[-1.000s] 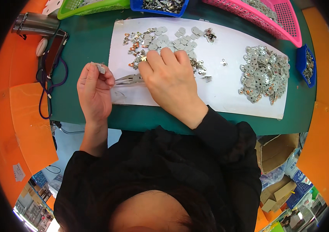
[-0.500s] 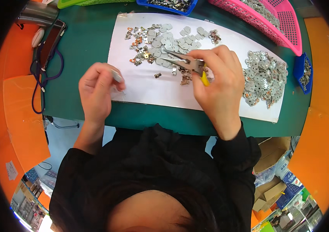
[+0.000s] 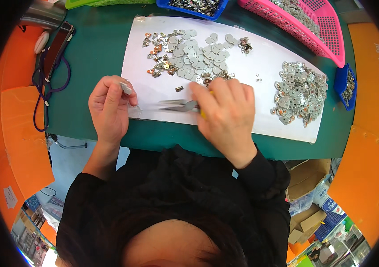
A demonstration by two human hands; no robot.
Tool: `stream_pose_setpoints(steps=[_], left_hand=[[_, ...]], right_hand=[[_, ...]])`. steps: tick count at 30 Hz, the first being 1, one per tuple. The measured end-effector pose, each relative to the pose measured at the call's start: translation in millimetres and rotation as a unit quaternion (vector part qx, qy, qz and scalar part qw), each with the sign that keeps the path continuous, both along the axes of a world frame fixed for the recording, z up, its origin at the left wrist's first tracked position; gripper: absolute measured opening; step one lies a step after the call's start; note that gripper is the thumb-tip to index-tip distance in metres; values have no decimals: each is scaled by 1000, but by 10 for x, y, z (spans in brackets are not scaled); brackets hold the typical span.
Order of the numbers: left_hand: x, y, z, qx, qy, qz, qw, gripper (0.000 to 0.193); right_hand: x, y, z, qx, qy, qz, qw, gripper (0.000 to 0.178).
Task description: Assemble small metal and plastic components at a workbench using pliers.
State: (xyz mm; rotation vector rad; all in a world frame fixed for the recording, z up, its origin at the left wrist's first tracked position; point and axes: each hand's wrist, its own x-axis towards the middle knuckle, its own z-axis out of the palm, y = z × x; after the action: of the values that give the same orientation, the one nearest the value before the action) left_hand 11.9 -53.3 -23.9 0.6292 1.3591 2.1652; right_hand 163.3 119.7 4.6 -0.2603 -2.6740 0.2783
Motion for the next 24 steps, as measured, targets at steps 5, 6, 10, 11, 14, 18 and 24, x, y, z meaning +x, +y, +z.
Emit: stream_pose_setpoints(steps=[5, 6, 10, 11, 14, 18, 24], left_hand=[[35, 35, 1, -26, 40, -14, 999, 15], [36, 43, 4, -25, 44, -18, 999, 15], [28, 11, -4, -39, 49, -20, 998, 15], [29, 4, -3, -39, 51, -18, 998, 15], [25, 9, 13, -35, 41, -17, 998, 15], [23, 56, 73, -29, -42, -52, 997, 12], [237, 269, 202, 39, -150, -157, 975, 11]], right_hand=[[-22, 99, -32, -10, -1, -63, 998, 26], [-44, 94, -35, -17, -1, -73, 997, 25], [-138, 72, 33, 6, -20, -80, 997, 23], [-151, 67, 43, 28, -33, -83, 996, 22], [-160, 70, 51, 47, -42, -85, 994, 22], [-114, 137, 37, 2, -28, -80, 996, 16], [-30, 70, 387, -602, 136, -25, 787, 8]])
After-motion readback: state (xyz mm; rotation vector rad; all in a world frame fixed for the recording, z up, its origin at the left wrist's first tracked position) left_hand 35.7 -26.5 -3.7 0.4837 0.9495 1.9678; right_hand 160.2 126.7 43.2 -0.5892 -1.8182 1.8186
